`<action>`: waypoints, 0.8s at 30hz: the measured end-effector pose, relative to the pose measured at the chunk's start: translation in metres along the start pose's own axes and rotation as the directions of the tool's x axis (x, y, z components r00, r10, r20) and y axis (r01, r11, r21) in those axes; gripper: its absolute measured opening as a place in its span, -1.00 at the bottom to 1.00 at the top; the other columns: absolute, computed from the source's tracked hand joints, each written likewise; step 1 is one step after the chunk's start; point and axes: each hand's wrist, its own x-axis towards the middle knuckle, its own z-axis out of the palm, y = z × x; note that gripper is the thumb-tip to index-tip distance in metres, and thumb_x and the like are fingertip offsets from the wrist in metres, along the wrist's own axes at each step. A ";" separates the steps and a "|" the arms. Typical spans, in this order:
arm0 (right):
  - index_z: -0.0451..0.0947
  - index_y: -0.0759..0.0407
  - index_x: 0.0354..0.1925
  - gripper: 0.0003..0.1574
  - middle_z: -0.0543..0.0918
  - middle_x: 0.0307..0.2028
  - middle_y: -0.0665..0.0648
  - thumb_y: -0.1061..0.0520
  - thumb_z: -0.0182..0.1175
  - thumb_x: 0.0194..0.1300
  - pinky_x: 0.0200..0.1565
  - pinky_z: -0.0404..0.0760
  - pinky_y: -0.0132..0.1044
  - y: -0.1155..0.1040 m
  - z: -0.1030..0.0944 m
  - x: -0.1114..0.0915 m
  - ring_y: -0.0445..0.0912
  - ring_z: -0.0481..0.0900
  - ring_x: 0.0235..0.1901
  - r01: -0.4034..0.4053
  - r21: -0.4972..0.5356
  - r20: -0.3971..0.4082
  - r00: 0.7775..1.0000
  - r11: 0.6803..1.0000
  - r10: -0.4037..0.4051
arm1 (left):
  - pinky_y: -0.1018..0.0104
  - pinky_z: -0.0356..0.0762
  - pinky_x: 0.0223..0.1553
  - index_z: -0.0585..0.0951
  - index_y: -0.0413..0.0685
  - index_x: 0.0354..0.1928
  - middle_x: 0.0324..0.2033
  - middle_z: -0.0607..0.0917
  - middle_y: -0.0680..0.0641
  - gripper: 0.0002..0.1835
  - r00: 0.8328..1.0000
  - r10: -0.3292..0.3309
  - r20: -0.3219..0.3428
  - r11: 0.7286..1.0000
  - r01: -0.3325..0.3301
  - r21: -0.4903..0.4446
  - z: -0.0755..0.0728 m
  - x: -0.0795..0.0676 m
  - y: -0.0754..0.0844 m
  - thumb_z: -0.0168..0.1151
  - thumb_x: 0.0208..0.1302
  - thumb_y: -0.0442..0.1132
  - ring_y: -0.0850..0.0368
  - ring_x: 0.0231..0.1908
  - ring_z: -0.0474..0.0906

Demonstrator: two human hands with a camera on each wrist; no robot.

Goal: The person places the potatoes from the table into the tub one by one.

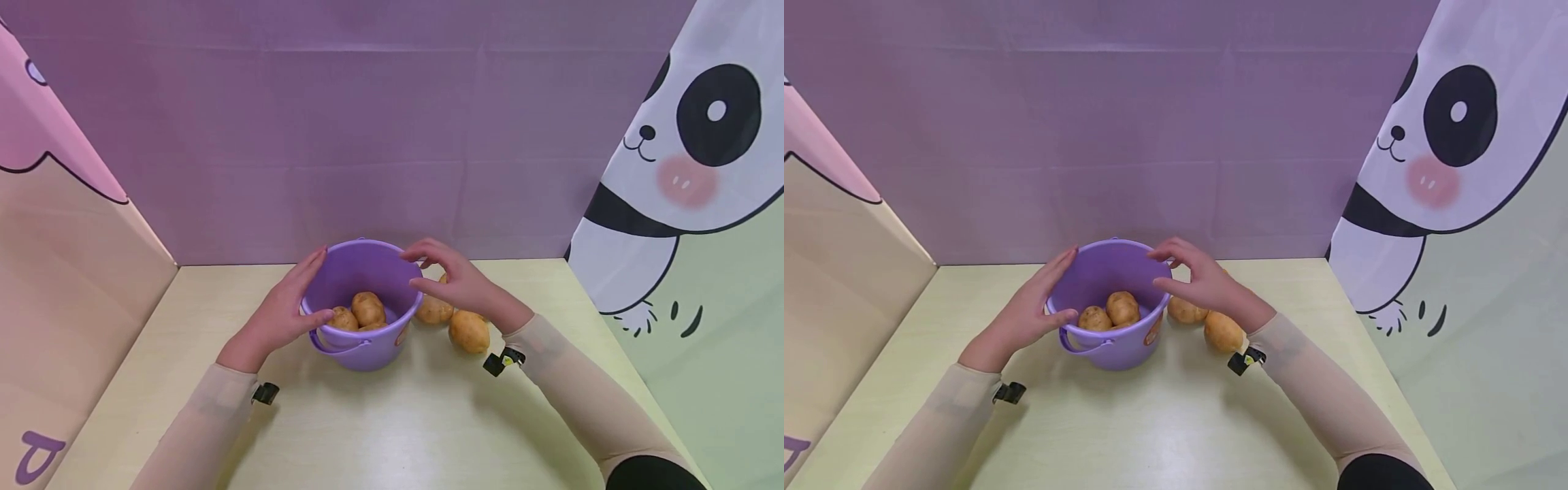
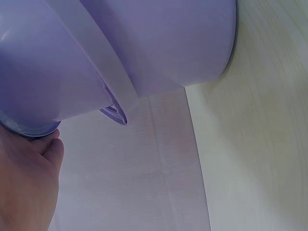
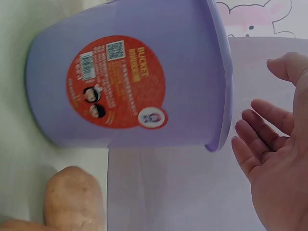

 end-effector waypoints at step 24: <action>0.67 0.22 0.31 -0.49 0.67 0.22 0.15 0.32 0.43 0.45 0.20 0.65 -0.14 0.018 -0.013 -0.062 -0.02 0.59 0.20 -0.106 -0.090 -0.104 0.990 0.990 0.097 | -0.50 0.13 0.58 0.08 -0.06 0.80 0.77 0.07 -0.12 0.20 1.000 -0.013 0.000 1.000 0.013 -0.006 0.000 0.001 0.000 0.37 0.35 0.39 -0.27 0.73 -0.01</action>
